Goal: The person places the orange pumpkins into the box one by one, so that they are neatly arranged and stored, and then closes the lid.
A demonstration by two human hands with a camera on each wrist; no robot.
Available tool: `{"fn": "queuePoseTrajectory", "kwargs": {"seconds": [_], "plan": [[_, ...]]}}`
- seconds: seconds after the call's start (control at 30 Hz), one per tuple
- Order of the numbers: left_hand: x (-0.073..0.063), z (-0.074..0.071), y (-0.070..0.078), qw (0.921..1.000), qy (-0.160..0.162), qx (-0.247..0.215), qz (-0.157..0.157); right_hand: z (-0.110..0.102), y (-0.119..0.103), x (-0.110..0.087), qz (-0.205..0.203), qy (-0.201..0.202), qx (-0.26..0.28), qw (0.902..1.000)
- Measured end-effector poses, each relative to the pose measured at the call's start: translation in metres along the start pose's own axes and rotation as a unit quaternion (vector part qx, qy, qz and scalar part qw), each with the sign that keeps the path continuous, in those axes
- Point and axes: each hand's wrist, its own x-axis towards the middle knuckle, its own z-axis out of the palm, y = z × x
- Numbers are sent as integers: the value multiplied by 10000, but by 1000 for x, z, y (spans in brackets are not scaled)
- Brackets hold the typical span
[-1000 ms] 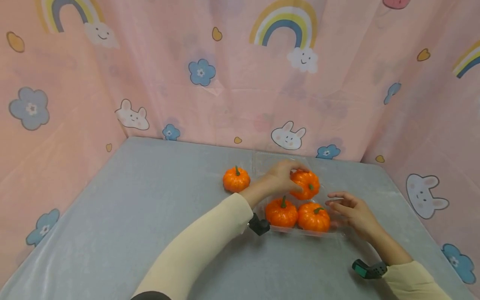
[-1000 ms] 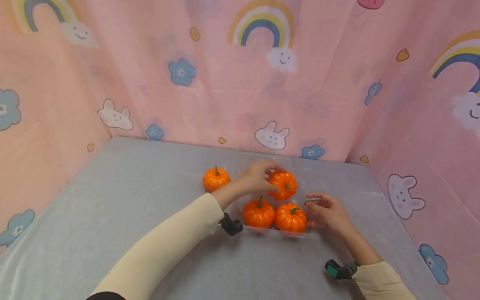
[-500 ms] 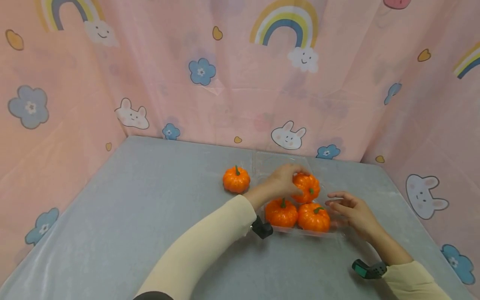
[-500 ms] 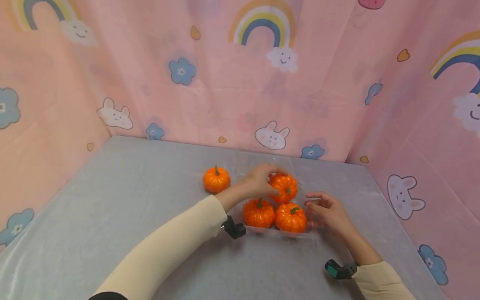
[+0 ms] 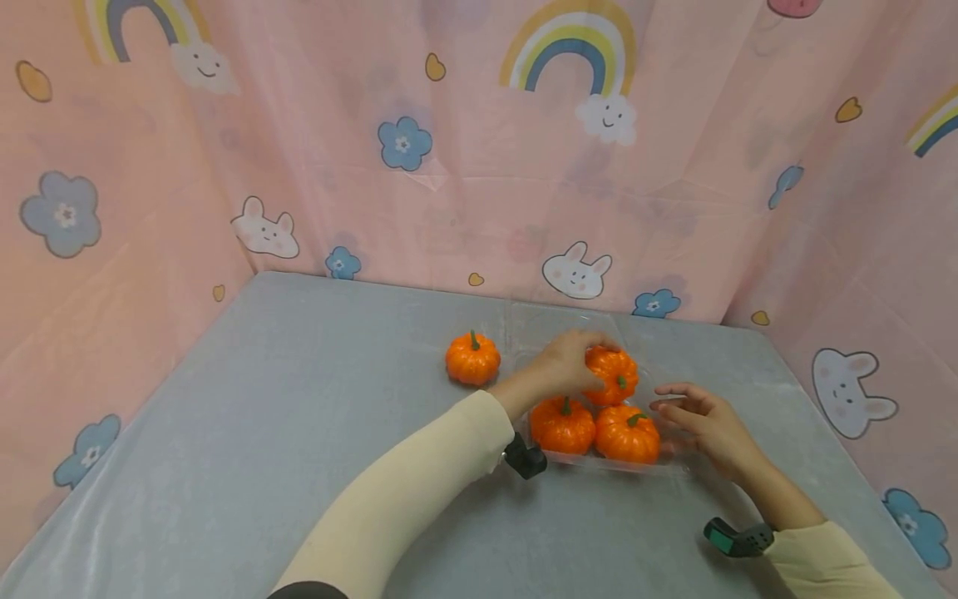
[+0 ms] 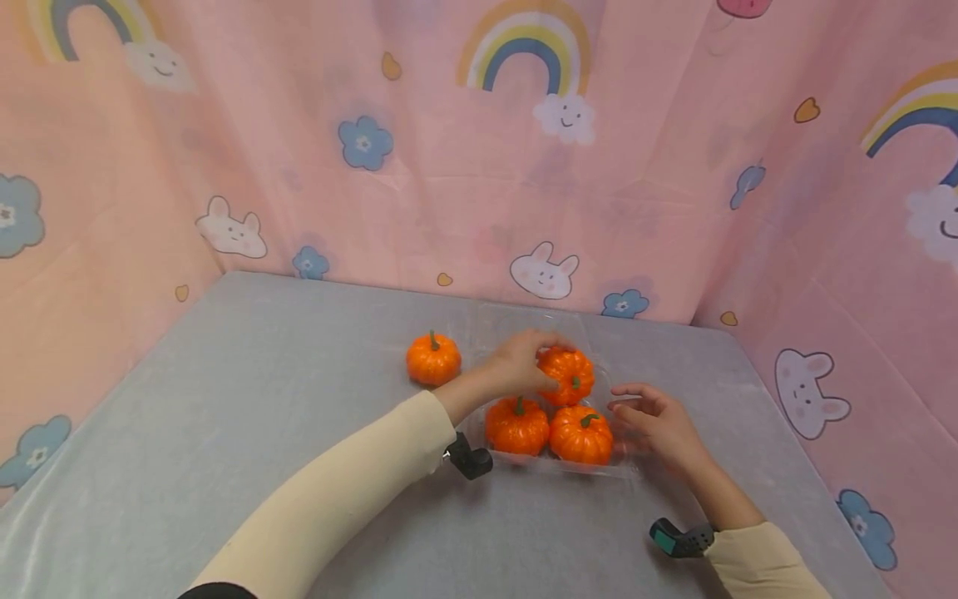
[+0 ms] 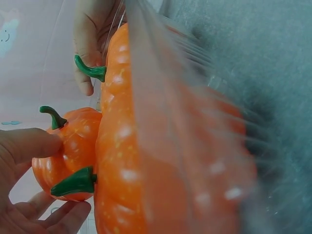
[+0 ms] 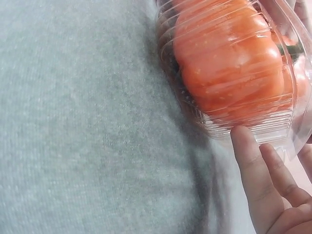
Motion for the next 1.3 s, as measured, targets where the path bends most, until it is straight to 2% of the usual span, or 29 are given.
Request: {"fn": "queuePoseTrajectory", "kwargs": {"seconds": [0.5,0.9,1.13,1.3], "plan": [[-2,4,-2,9996,157,-193,114,-1,0,0,50,80,-82,9999],[-4,6,-2,9998,153,60,123,0,1,0,-53,40,48,10000],[-5,6,-1,9990,118,357,262,0,1,1,-41,31,39,10000],[-5,9,-2,9977,88,628,227,0,0,1,24,65,-98,9999]]}}
